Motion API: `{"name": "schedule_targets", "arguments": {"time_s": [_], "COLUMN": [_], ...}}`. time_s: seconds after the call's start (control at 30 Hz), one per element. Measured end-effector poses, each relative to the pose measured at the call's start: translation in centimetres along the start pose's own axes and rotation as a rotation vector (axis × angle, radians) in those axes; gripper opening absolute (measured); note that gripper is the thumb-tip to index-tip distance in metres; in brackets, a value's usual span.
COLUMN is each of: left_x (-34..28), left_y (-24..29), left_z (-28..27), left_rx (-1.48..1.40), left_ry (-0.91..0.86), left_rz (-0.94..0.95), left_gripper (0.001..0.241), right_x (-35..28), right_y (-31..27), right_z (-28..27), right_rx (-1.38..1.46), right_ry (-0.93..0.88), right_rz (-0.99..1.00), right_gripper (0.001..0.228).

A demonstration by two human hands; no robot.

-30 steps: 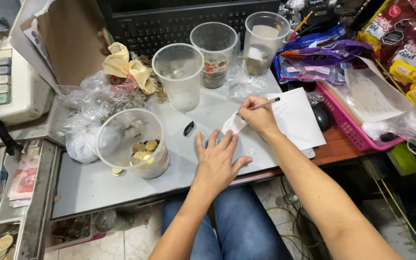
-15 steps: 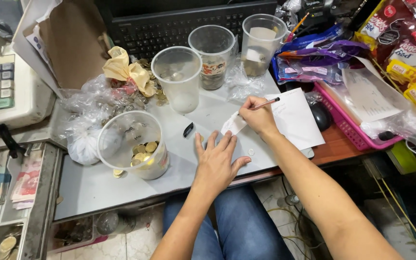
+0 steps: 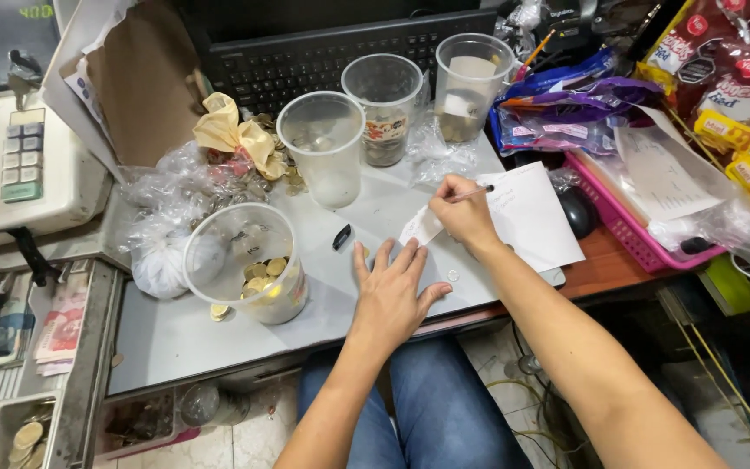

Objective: Counting and sorting coins into cups and a cash register drawer, then recording the amount on paper.

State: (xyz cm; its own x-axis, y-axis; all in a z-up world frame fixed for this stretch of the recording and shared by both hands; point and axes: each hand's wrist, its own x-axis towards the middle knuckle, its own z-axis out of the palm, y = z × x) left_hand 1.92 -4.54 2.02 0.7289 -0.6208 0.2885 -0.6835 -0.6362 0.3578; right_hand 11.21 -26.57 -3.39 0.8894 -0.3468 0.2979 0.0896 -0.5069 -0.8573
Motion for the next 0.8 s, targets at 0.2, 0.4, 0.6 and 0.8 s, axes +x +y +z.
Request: {"name": "schedule_targets", "arguments": {"time_s": [0.2, 0.4, 0.6, 0.8], "left_x": [-0.1, -0.1, -0.3, -0.4], "left_y": [0.3, 0.3, 0.0, 0.0], "left_z": [-0.7, -0.8, 0.1, 0.0], "left_rx": [0.019, 0.021, 0.043, 0.009], "left_ry": [-0.010, -0.016, 0.026, 0.116], "left_rz": [-0.017, -0.034, -0.024, -0.021], "left_gripper": [0.074, 0.078, 0.078, 0.072], "right_x": [-2.8, -1.6, 1.6, 4.6], "right_y": [-8.0, -8.9, -8.1, -8.2], "right_z": [-5.8, -6.6, -2.1, -2.6], "right_rx": [-0.447, -0.855, -0.623, -0.549], "right_ry": [-0.363, -0.549, -0.690, -0.563], "right_rz": [-0.483, -0.365, -0.276, -0.325], "right_gripper": [0.011, 0.018, 0.021, 0.021]}}
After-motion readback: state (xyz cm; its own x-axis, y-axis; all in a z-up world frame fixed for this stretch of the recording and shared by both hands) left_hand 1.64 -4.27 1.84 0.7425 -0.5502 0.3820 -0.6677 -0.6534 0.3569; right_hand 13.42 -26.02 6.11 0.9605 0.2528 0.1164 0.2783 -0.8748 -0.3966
